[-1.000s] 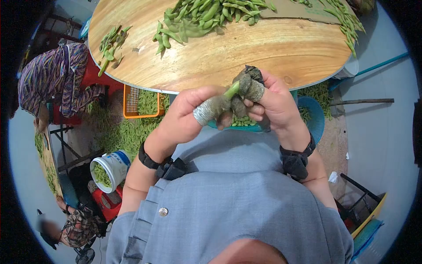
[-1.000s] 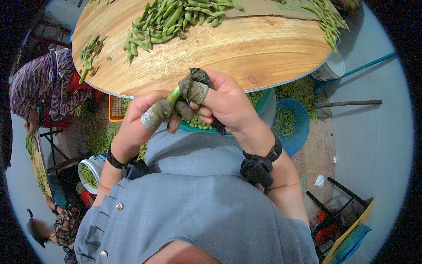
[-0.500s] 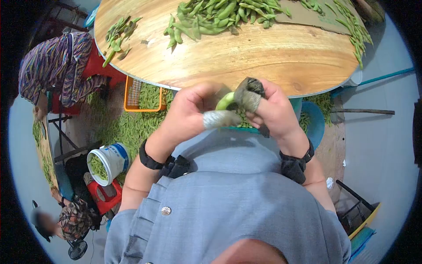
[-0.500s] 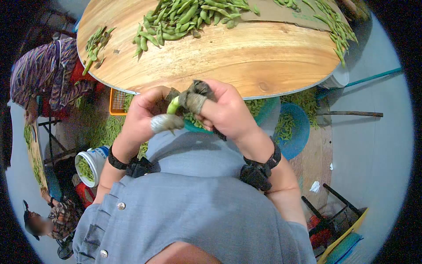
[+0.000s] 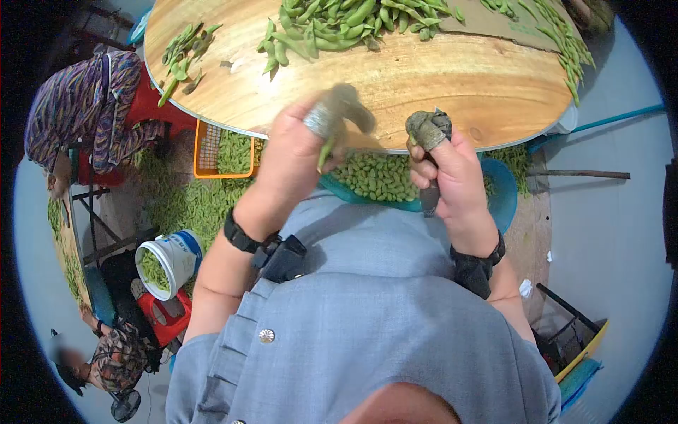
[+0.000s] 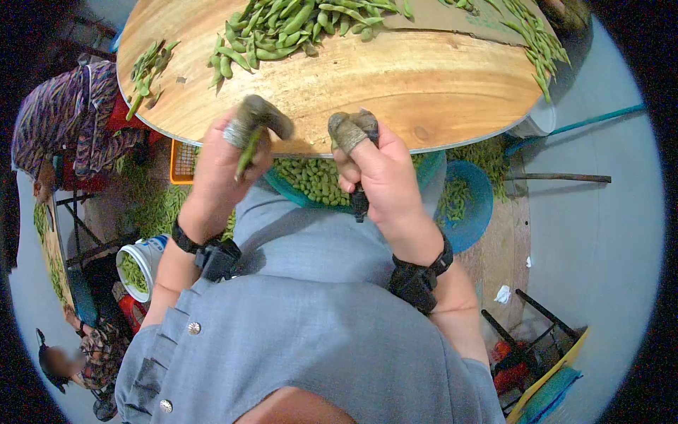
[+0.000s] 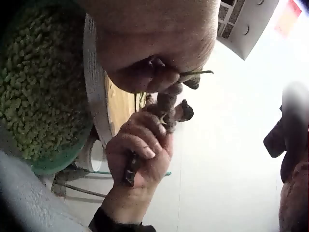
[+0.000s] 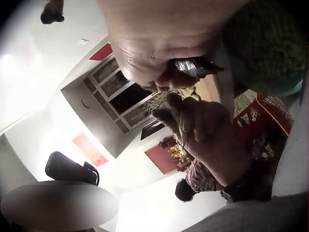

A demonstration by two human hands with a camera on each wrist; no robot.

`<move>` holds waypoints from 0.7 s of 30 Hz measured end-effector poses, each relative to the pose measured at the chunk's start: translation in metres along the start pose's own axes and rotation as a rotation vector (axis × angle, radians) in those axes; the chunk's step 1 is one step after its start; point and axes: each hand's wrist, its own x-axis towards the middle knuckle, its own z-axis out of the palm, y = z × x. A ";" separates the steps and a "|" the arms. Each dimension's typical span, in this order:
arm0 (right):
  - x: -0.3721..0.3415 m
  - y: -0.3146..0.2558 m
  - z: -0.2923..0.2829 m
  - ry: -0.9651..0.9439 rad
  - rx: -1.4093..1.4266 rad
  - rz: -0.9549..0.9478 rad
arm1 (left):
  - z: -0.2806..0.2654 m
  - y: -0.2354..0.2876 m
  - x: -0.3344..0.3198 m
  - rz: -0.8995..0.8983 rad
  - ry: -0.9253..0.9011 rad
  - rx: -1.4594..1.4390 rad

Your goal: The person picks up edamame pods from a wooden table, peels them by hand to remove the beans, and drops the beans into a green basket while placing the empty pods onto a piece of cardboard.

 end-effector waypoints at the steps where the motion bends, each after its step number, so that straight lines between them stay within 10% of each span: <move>1: 0.001 0.004 0.003 0.075 -0.037 -0.015 | -0.005 0.005 -0.001 0.099 0.114 0.097; 3: -0.005 0.023 0.015 -0.121 -0.403 -0.115 | -0.015 0.020 -0.006 0.203 0.136 0.163; 5: -0.011 0.015 0.036 -0.634 -0.660 0.201 | -0.020 0.037 -0.010 0.183 0.138 0.333; 15: 0.020 0.000 0.018 -0.200 -0.452 -0.078 | 0.007 0.010 -0.019 0.630 0.086 1.056; 21: 0.013 -0.007 -0.002 -0.246 -0.286 -0.087 | 0.000 0.014 -0.023 -0.123 -0.163 0.263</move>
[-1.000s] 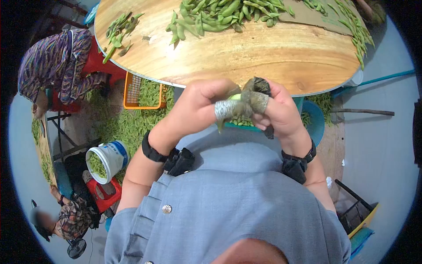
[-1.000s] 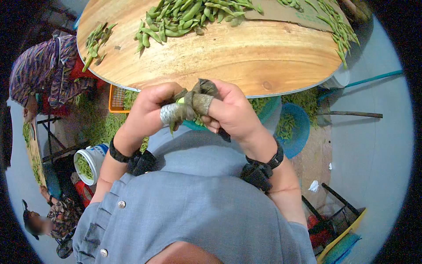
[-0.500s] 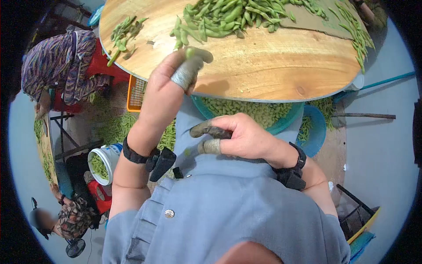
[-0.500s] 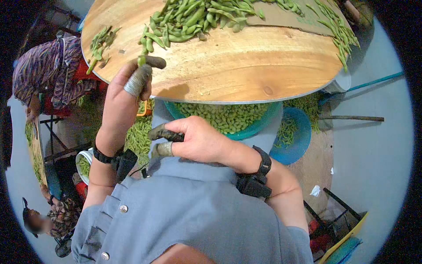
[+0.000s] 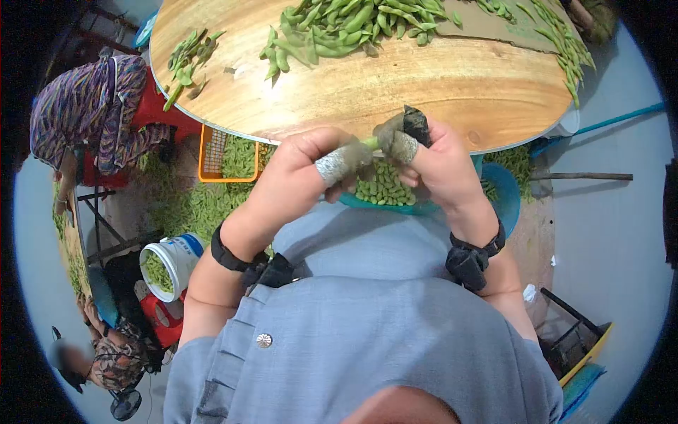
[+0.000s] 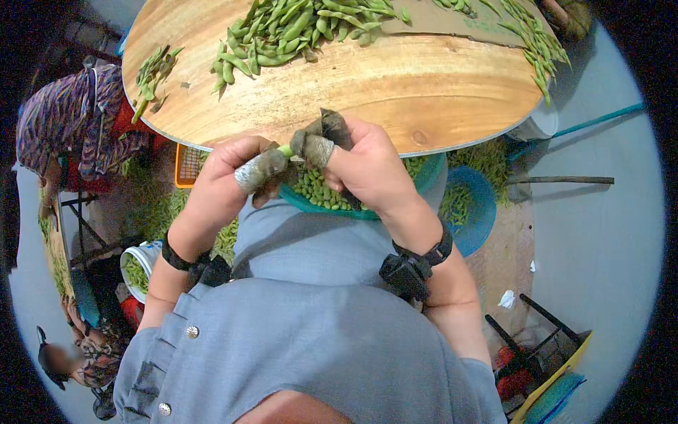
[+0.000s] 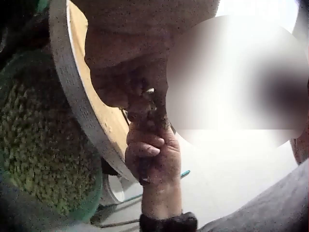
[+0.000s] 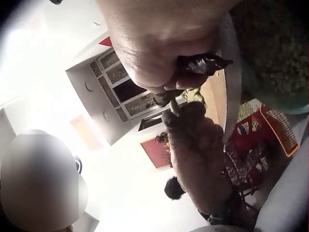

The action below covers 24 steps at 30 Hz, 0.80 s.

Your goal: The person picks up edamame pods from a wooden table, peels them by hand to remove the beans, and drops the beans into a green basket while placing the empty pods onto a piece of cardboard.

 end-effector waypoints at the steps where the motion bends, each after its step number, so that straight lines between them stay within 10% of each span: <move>1: -0.003 -0.002 -0.002 -0.069 0.100 0.042 | -0.002 0.002 -0.002 -0.059 -0.067 -0.120; 5: -0.012 0.001 -0.009 -0.254 0.395 0.107 | 0.003 -0.021 0.001 -0.175 -0.353 -0.746; 15: -0.022 0.007 -0.013 -0.144 0.340 0.098 | 0.009 -0.023 0.002 -0.105 -0.291 -0.537; 20: -0.038 -0.002 -0.008 0.014 -0.369 0.198 | 0.009 -0.021 0.003 -0.108 -0.080 -0.435; 24: -0.042 -0.010 -0.006 0.037 -0.371 0.197 | 0.007 -0.029 0.008 -0.078 -0.084 -0.243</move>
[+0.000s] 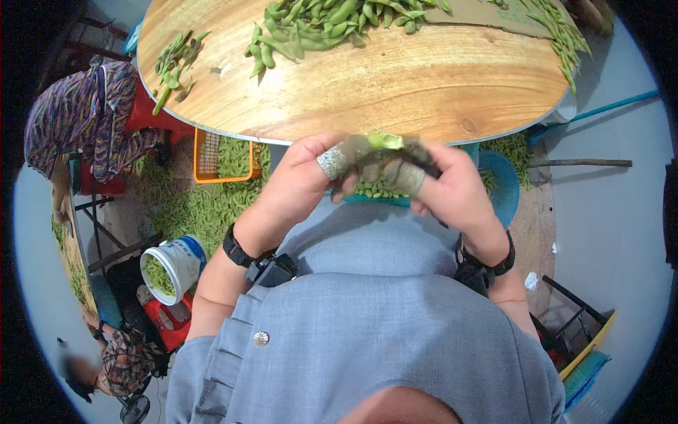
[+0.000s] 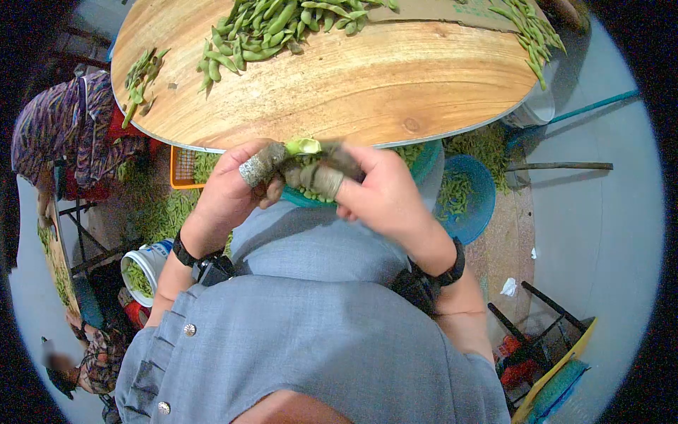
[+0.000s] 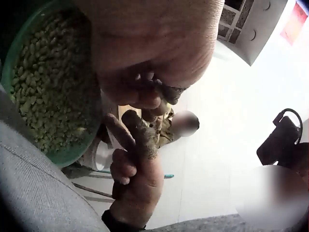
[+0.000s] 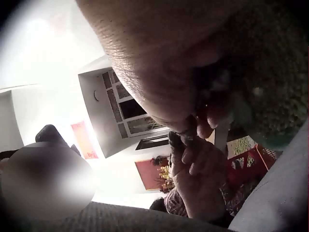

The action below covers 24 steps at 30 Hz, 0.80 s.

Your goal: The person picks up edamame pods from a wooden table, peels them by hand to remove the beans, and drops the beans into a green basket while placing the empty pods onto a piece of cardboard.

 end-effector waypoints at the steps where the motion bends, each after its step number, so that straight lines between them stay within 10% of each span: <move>1: 0.006 0.000 0.001 0.057 0.127 -0.038 | 0.003 0.000 0.001 -0.002 -0.004 0.000; 10: 0.024 0.014 -0.001 -0.250 0.873 0.013 | 0.007 -0.002 0.005 -0.113 -0.485 -0.656; 13: 0.019 0.007 -0.003 -0.205 0.783 0.038 | 0.008 0.004 0.005 -0.118 -0.338 -0.425; 15: 0.016 0.005 -0.002 -0.134 0.620 0.039 | 0.017 0.008 0.001 0.194 -0.058 0.423; 19: 0.019 0.008 -0.002 -0.188 0.695 -0.012 | 0.013 0.012 0.006 0.655 -0.018 0.944; 21: 0.019 0.009 -0.002 -0.217 0.790 -0.015 | 0.021 0.019 -0.003 0.212 0.021 0.453; 24: 0.019 0.011 0.000 -0.228 0.812 0.003 | 0.010 0.007 0.003 0.104 -0.069 -0.033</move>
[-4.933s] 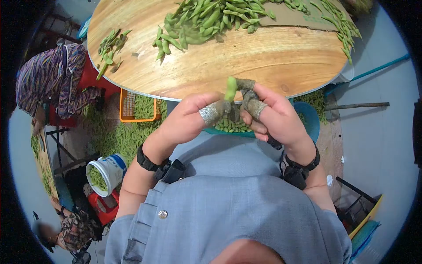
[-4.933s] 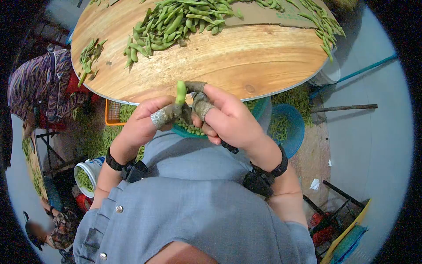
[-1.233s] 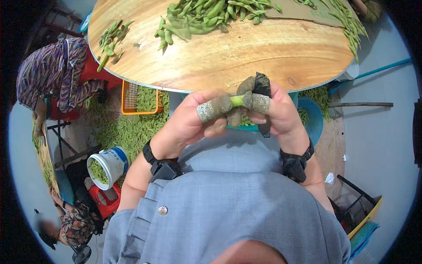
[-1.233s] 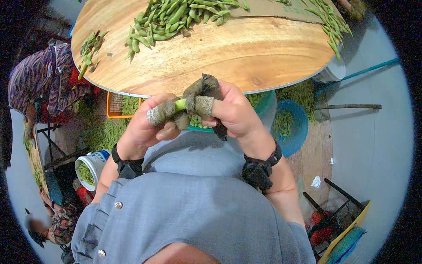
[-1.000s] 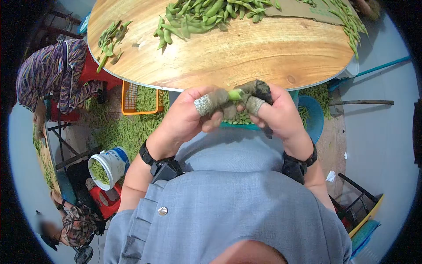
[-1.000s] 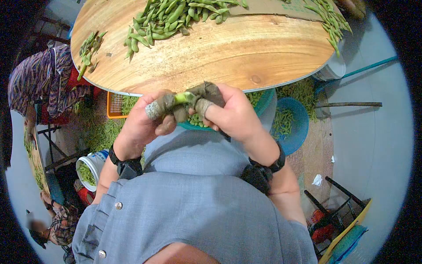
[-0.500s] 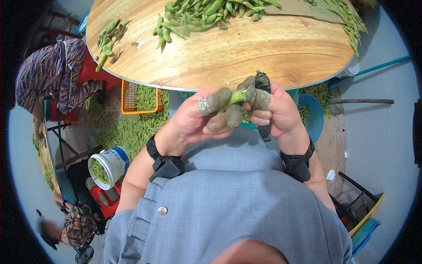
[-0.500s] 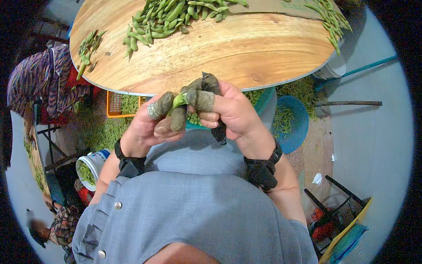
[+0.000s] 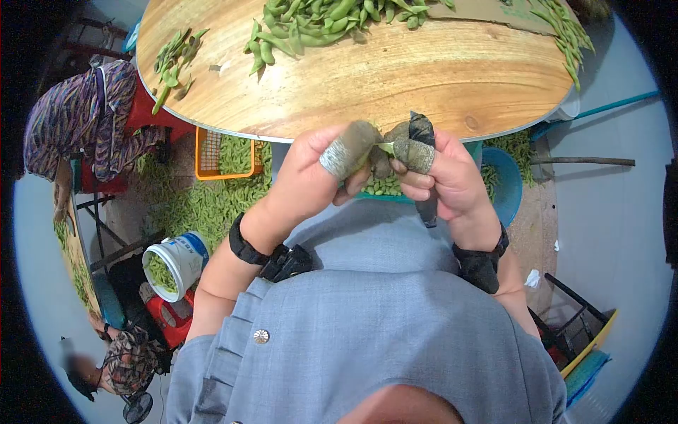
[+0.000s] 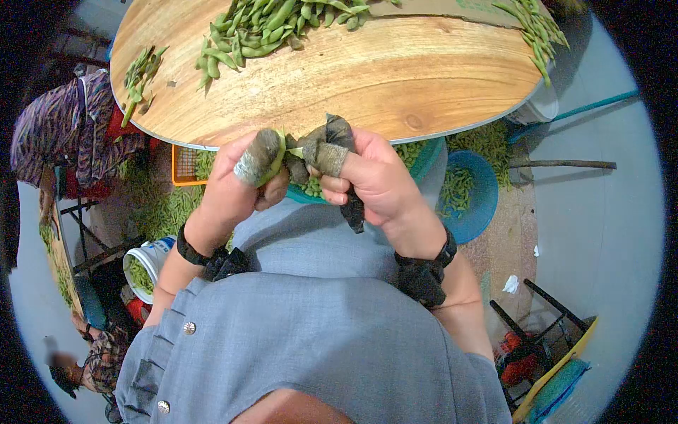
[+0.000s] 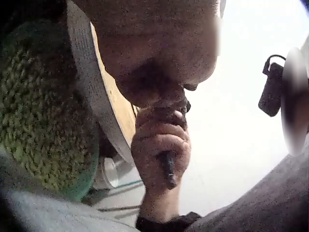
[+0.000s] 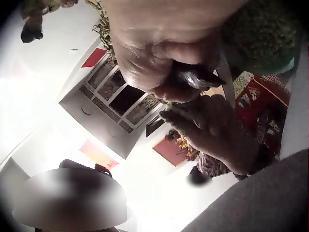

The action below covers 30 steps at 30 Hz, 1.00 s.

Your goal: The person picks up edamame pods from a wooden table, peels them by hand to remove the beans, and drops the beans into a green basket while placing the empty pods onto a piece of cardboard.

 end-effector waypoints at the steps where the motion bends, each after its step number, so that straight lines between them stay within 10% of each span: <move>1: 0.001 0.002 -0.001 0.002 -0.013 -0.028 | 0.002 -0.003 0.001 0.009 0.052 -0.042; 10: 0.020 0.015 0.005 0.228 -0.188 -0.235 | -0.023 0.035 -0.021 0.260 0.432 -0.080; 12: 0.031 0.038 0.023 -0.213 -0.891 -0.309 | -0.023 0.045 -0.035 0.267 0.460 -0.004; 14: 0.034 0.036 0.042 -0.332 -0.899 0.204 | -0.023 0.051 -0.046 0.174 0.337 0.151; 15: 0.042 0.043 0.045 -0.284 -0.951 -0.219 | -0.027 0.046 -0.049 0.174 0.349 0.224; 16: 0.036 0.024 0.048 -0.095 -0.969 0.151 | -0.029 0.044 -0.051 0.136 0.353 0.291; 18: 0.034 0.012 0.042 0.008 -0.837 0.278 | -0.030 0.037 -0.051 0.106 0.388 0.443; 24: 0.008 0.006 0.034 0.026 -0.797 -0.207 | -0.019 0.018 -0.034 0.016 0.205 0.300; 30: 0.002 -0.007 0.035 -0.045 -0.736 -0.032 | -0.015 0.014 -0.027 -0.029 0.081 0.436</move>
